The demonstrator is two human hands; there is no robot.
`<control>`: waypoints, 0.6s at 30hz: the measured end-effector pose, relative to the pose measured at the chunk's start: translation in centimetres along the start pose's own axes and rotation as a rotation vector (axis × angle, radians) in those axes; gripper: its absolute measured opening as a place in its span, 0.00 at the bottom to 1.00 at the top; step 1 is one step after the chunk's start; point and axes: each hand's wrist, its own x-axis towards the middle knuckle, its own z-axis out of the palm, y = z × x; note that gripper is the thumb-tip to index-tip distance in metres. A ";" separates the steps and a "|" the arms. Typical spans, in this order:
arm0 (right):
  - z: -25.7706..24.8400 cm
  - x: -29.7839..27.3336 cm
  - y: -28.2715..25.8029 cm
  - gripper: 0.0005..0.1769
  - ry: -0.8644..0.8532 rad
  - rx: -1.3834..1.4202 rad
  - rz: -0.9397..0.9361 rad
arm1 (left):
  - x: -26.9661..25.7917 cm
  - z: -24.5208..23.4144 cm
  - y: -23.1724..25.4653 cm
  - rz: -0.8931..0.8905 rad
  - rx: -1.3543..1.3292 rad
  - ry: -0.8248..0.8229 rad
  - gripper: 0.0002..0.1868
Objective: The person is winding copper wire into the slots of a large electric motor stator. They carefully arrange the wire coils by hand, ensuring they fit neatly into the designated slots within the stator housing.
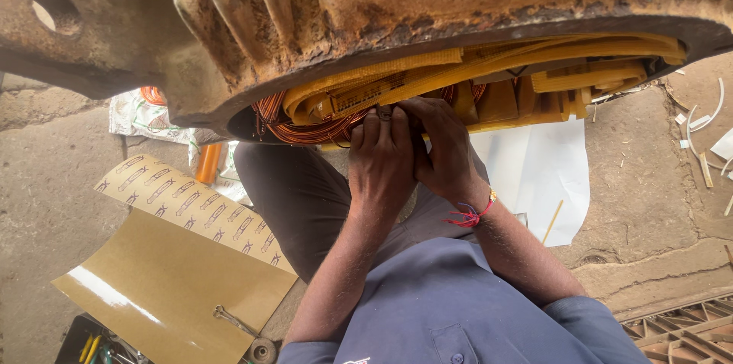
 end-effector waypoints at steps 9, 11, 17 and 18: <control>0.5 0.0 0.1 0.24 0.004 -0.018 -0.002 | -0.2 0.5 -0.6 0.003 0.012 -0.019 0.22; 0.6 0.1 0.2 0.23 0.006 -0.021 0.003 | -0.2 0.6 -0.6 0.001 0.011 -0.016 0.23; 0.6 -0.2 0.7 0.23 0.005 -0.014 0.006 | -0.2 1.0 -0.5 -0.008 -0.006 -0.042 0.21; 0.6 -0.2 0.7 0.23 0.004 -0.014 0.006 | -0.2 1.1 -0.5 -0.002 0.003 -0.038 0.21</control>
